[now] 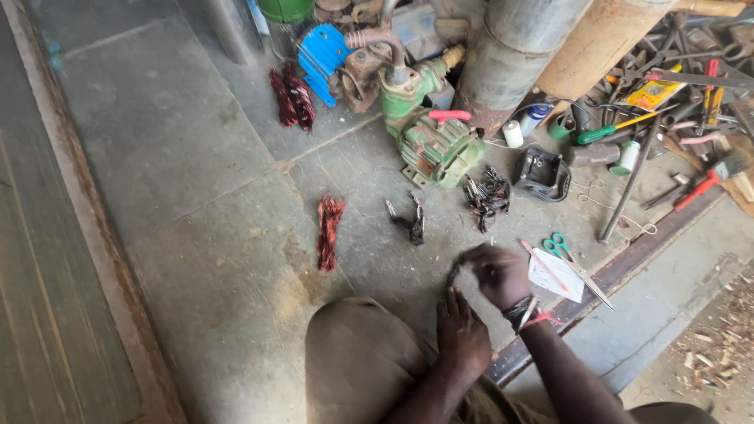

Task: The person sits on the floor and uses a pencil to mark a small piece of paper. They then pick up a bundle of black wires and begin twisting and manipulating them with their hands. The person continues to work on the wires, occasionally picking up and putting down other wire bundles.

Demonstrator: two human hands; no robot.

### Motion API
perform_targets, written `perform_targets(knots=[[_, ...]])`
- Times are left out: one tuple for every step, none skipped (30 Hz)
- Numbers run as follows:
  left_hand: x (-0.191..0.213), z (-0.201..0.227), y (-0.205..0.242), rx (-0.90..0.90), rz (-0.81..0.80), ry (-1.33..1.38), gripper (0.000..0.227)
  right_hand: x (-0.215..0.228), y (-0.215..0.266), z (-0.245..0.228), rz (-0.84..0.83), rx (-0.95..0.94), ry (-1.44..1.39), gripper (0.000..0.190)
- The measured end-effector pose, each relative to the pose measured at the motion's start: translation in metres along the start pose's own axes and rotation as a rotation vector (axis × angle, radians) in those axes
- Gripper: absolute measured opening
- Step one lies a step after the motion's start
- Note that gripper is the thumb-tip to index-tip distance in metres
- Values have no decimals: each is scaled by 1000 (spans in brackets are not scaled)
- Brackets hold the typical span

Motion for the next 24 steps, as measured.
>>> perform_targets(knots=[[0,2,3,-6,-18,12,103,1,1,1,160,-69,-203,18],[1,-1,6,-9,-36,17,103,-1,-1,3,323,-133,-413,21],[6,-6,4,8,16,22,107,-7,-6,6,178,-224,-68,27],[7,-4,5,12,62,29,111,-10,-3,9,33,-322,282,35],[8,-2,7,16,108,35,116,-10,1,14,-117,-416,630,45],[9,-4,6,19,81,23,111,-8,-2,15,-42,-291,480,33],[9,-5,6,22,54,11,107,-4,-5,16,35,-164,332,24],[7,-6,7,28,22,7,104,-2,-6,18,103,-41,182,22],[7,-5,7,23,27,10,104,-3,-5,20,143,-77,181,22],[9,-5,7,21,36,10,104,-5,-7,22,184,-109,178,23],[9,-6,6,18,44,11,105,-6,-9,23,224,-140,175,23],[7,1,8,10,-6,9,103,-3,-2,22,111,-219,336,20],[4,6,8,1,-57,6,101,-2,0,23,-4,-300,494,19],[4,4,5,2,-97,0,99,-2,-4,24,-121,-367,648,21],[3,4,6,-2,-64,-18,92,3,-2,18,45,-378,355,16],[3,0,5,3,-32,-33,85,5,-6,16,198,-380,54,12],[4,-3,1,8,0,-49,78,5,-10,14,343,-378,-249,9],[3,-4,0,26,38,-10,80,0,-12,9,296,-240,-71,18],[3,-4,-1,44,77,29,82,-7,-16,5,246,-100,105,28],[2,0,-1,51,116,63,84,-10,-13,0,202,38,286,39],[0,4,0,31,67,53,83,-7,-11,0,152,-57,339,30],[0,4,-1,21,24,43,82,-7,-16,1,98,-143,388,21],[0,2,-2,12,-20,34,81,-7,-19,2,44,-228,437,12],[1,-1,-2,11,-31,20,80,-7,-22,0,164,-176,201,12]])
Point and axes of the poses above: each hand's wrist, its own y-axis away from the middle knuckle, its own x-axis out of the back of the hand, z = x × y, the point moved 2 cm from there along -y, towards the middle knuckle, and after that the axes turned 15 degrees about -y, right-handed, at the moved point
